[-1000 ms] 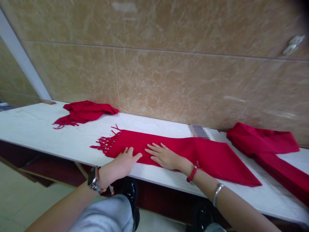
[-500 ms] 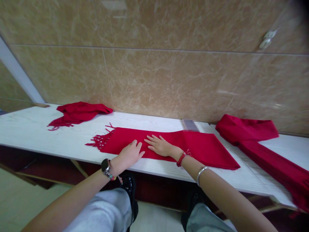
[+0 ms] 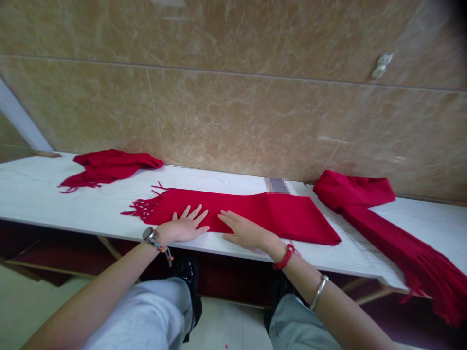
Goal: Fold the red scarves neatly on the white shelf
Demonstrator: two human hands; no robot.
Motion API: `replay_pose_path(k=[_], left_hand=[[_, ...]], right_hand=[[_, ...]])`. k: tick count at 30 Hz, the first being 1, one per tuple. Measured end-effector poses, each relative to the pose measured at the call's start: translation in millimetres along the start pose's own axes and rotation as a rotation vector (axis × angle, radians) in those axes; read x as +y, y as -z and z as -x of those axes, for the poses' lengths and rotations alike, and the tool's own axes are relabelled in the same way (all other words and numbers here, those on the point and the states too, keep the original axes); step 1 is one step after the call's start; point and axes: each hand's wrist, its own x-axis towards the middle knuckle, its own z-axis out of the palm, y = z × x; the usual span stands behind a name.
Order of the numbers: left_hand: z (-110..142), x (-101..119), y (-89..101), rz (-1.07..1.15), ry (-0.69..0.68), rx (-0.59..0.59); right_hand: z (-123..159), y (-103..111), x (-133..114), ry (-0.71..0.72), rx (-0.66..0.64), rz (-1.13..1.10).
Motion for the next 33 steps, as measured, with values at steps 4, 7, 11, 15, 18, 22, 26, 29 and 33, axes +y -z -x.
replay_pose_path(k=[4, 7, 11, 15, 18, 22, 26, 29, 33], left_hand=[[3, -4, -1.4, 0.000, -0.019, 0.026], [2, -6, -5.1, 0.008, -0.019, 0.053], [-2, -10, -8.1, 0.012, -0.039, 0.111], [-7, -12, -4.6, -0.039, -0.335, 0.316], [-9, -13, -3.1, -0.106, -0.487, 0.385], [-10, -17, -5.0, -0.124, -0.471, 0.434], [-13, -24, -3.7, -0.036, -0.451, 0.463], [-15, -29, -1.5, 0.023, -0.447, 0.474], [-19, -31, -2.5, 0.066, -0.436, 0.487]], right_hand=[[9, -8, -18, 0.000, 0.096, 0.128], [14, -4, -22, -0.007, 0.126, 0.213], [16, 8, -29, -0.054, 0.049, 0.284], [12, 10, -32, -0.131, 0.012, 0.320], [7, 7, -26, -0.168, 0.057, 0.325], [2, 4, -16, -0.233, 0.140, 0.272], [0, 2, -14, -0.229, 0.167, 0.208], [-2, -1, -13, -0.249, 0.172, 0.148], [-7, -1, -11, -0.299, 0.156, 0.097]])
